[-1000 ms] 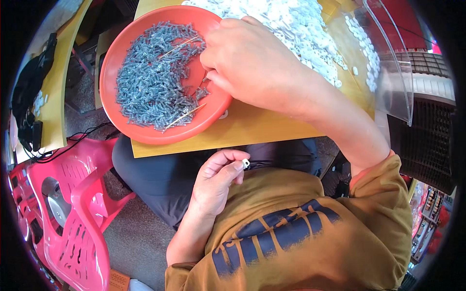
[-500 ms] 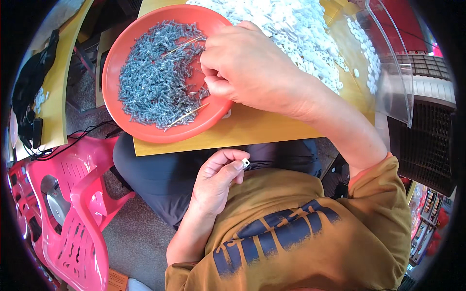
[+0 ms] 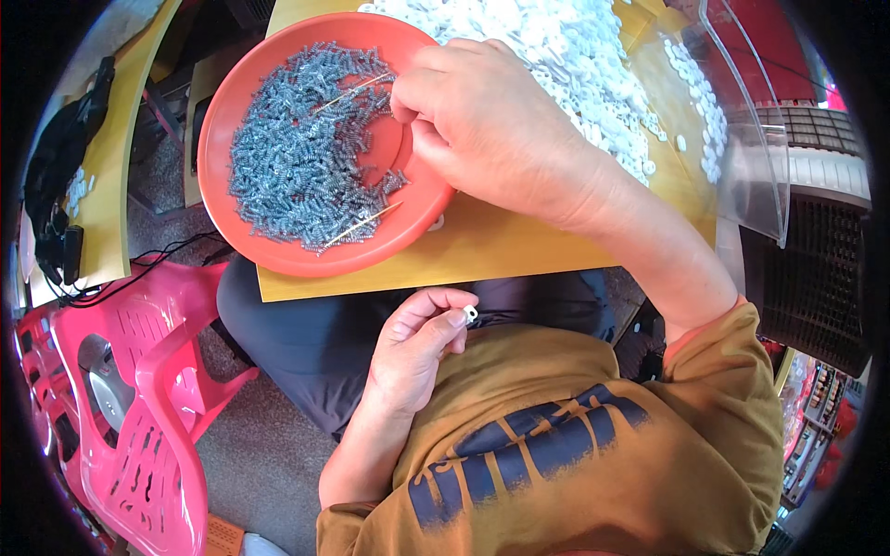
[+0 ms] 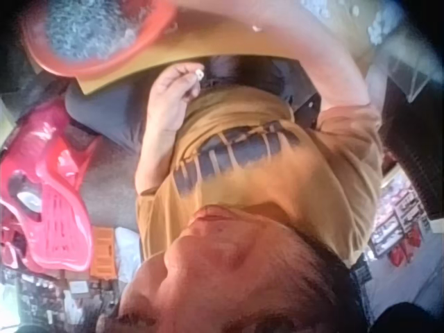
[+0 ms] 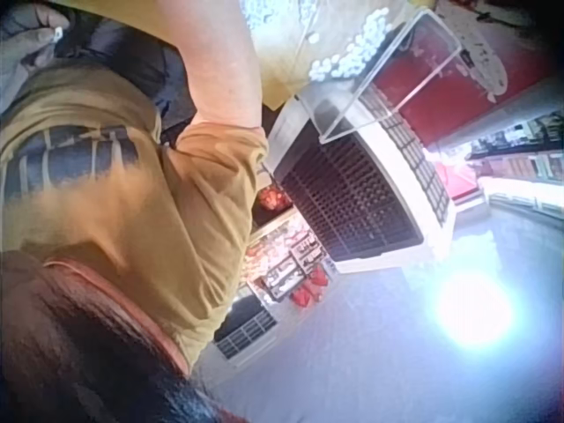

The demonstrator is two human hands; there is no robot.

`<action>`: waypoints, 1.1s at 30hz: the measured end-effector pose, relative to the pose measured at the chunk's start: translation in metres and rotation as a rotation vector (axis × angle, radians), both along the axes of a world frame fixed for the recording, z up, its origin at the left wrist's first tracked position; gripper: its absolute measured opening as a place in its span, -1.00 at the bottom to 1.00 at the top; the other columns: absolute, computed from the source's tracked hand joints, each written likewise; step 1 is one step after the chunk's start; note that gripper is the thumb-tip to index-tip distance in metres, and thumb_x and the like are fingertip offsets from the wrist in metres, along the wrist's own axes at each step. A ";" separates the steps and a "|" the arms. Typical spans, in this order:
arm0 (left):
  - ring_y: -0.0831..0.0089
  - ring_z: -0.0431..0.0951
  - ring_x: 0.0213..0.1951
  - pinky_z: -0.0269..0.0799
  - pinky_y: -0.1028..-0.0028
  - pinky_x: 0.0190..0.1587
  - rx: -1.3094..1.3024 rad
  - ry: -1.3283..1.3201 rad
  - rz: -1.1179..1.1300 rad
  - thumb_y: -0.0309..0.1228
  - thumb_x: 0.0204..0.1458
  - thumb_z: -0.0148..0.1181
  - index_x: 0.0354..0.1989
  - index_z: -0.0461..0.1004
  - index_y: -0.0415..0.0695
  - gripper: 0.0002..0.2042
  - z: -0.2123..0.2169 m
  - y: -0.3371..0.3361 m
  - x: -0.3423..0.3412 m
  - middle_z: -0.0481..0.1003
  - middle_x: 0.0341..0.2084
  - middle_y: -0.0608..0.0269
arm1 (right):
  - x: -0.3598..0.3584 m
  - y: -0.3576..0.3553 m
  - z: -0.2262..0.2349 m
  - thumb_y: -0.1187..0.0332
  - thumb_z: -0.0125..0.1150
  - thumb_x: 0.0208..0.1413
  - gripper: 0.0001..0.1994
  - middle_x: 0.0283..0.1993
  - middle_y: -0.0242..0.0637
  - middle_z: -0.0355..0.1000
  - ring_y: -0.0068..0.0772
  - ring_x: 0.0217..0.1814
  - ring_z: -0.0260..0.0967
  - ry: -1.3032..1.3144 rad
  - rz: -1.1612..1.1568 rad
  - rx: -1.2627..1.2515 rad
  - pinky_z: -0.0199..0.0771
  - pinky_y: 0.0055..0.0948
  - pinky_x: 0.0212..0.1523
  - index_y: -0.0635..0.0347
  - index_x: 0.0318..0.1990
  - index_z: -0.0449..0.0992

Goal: Assembling small white plastic components by inserting metal springs into them at a workbench.

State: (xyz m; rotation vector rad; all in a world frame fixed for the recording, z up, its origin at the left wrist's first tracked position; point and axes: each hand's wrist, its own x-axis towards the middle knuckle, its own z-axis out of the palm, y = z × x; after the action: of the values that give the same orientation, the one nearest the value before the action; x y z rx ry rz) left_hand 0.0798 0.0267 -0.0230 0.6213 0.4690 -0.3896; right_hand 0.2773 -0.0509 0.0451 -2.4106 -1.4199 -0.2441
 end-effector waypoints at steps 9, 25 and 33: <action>0.68 0.28 -0.51 0.12 0.70 -0.48 -0.009 -0.002 0.004 -0.51 0.02 0.02 -0.23 0.44 -0.20 -0.85 -0.001 0.003 0.000 0.35 -0.53 0.45 | -0.002 0.006 0.000 0.43 0.12 -0.16 -0.95 -0.48 -0.28 0.33 -0.20 -0.33 0.29 -0.063 -0.028 -0.088 0.27 -0.26 -0.25 0.19 -0.51 0.44; 0.70 0.27 -0.53 0.07 0.71 -0.51 0.002 -0.018 0.008 -0.51 0.03 0.02 -0.23 0.44 -0.19 -0.85 -0.002 0.006 -0.001 0.34 -0.57 0.46 | 0.005 0.013 0.005 0.43 0.06 -0.19 -0.91 -0.52 -0.27 0.41 -0.23 -0.37 0.40 0.035 -0.009 -0.066 0.27 -0.21 -0.27 0.13 -0.55 0.51; 0.70 0.28 -0.53 0.10 0.71 -0.50 -0.009 -0.016 0.029 -0.52 0.03 0.02 -0.24 0.44 -0.20 -0.86 -0.002 0.006 -0.001 0.34 -0.55 0.45 | 0.005 0.016 0.002 0.40 0.09 -0.17 -0.93 -0.47 -0.30 0.42 -0.26 -0.34 0.40 -0.002 0.070 -0.107 0.31 -0.23 -0.26 0.10 -0.54 0.52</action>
State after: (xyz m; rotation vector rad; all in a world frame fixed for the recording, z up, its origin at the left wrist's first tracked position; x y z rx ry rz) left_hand 0.0792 0.0330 -0.0248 0.6073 0.4603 -0.3585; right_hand 0.2820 -0.0350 0.0476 -2.4398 -1.5514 -0.1570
